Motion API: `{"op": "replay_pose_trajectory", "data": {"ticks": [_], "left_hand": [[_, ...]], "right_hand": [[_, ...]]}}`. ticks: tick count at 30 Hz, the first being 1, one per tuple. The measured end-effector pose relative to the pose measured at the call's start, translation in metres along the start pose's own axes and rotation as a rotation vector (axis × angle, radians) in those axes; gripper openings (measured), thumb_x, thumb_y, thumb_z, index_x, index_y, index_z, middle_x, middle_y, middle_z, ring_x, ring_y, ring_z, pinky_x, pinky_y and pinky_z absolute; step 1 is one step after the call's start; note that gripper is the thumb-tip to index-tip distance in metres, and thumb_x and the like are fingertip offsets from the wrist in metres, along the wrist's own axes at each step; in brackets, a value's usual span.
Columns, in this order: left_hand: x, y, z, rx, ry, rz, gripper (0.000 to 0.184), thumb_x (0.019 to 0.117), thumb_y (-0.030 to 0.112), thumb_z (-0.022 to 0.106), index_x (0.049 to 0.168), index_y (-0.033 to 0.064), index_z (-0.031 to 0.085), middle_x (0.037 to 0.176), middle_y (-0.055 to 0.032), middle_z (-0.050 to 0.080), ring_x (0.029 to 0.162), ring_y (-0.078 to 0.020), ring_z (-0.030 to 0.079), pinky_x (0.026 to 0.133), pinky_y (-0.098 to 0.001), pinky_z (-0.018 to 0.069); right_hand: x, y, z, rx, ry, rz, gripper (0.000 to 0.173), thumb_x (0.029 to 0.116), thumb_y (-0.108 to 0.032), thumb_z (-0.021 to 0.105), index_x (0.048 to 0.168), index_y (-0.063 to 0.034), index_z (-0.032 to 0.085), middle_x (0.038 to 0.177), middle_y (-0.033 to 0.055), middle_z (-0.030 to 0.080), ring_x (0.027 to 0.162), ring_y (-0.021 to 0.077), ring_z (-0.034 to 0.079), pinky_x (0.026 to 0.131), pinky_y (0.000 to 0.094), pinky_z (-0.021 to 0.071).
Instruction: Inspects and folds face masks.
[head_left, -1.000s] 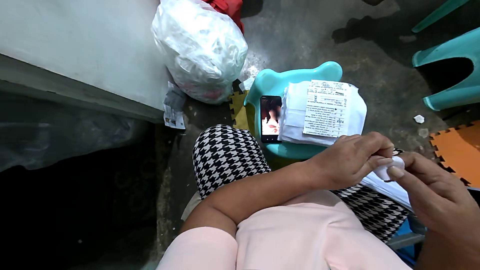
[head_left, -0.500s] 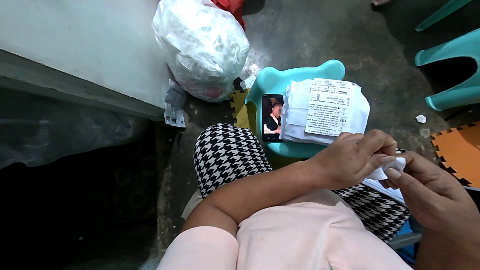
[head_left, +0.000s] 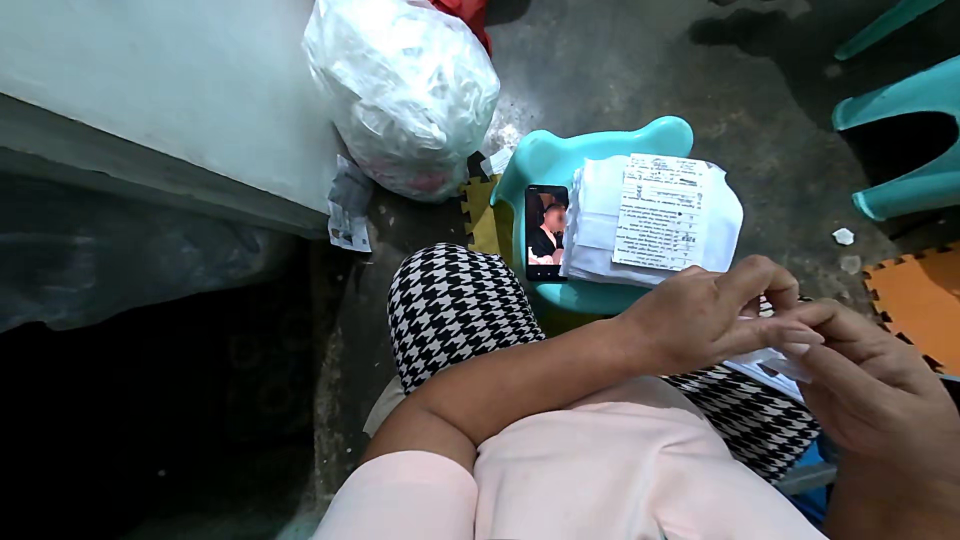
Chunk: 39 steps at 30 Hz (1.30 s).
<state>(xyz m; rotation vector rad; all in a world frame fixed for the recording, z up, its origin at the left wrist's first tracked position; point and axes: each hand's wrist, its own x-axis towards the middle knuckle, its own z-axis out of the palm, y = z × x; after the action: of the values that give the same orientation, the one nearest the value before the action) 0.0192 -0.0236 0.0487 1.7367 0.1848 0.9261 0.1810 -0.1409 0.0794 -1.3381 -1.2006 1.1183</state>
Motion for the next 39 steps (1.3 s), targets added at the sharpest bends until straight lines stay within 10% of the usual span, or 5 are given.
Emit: {"op": "replay_pose_trajectory", "data": {"ticks": [6,20,28,39], "left_hand": [[-0.001,0.001,-0.001,-0.053,-0.066,-0.098,0.038,0.0897,0.019,0.077,0.109,-0.0089,0.06,0.072,-0.0078,0.058,0.065,-0.011,0.054,0.063,-0.0251,0.0467],[-0.001,-0.001,0.002,-0.056,-0.075,-0.081,0.026,0.0884,0.002,0.074,0.109,-0.0097,0.063,0.088,-0.0135,0.069,0.07,-0.0131,0.061,0.065,-0.0268,0.0517],[0.001,0.002,0.0,-0.067,-0.067,-0.036,0.022,0.0883,-0.003,0.071,0.107,-0.0103,0.063,0.088,-0.0148,0.068,0.069,-0.0142,0.061,0.064,-0.0273,0.0519],[0.001,0.002,-0.003,-0.106,-0.148,-0.228,0.033,0.0899,0.006,0.074,0.116,-0.0096,0.061,0.092,-0.0168,0.068,0.076,-0.0167,0.065,0.072,-0.03,0.0554]], "right_hand": [[0.003,0.0,-0.003,0.058,0.037,-0.07,0.015,0.1026,-0.029,0.06,0.112,-0.023,0.069,0.108,-0.0103,0.07,0.098,0.002,0.066,0.086,0.0189,0.0556],[0.0,0.003,-0.008,0.065,0.022,0.082,0.031,0.0959,-0.025,0.068,0.125,-0.0192,0.062,0.103,-0.0082,0.068,0.092,0.0035,0.066,0.084,0.0203,0.0564],[-0.004,0.005,-0.017,-0.02,-0.047,0.137,0.02,0.0998,-0.043,0.063,0.108,-0.0263,0.071,0.103,-0.0121,0.072,0.09,0.0006,0.068,0.08,0.0186,0.0566],[0.001,0.004,-0.012,-0.002,0.041,-0.03,0.016,0.0956,-0.03,0.07,0.111,-0.0274,0.065,0.101,-0.0129,0.067,0.091,0.0012,0.066,0.083,0.02,0.0572]]}}
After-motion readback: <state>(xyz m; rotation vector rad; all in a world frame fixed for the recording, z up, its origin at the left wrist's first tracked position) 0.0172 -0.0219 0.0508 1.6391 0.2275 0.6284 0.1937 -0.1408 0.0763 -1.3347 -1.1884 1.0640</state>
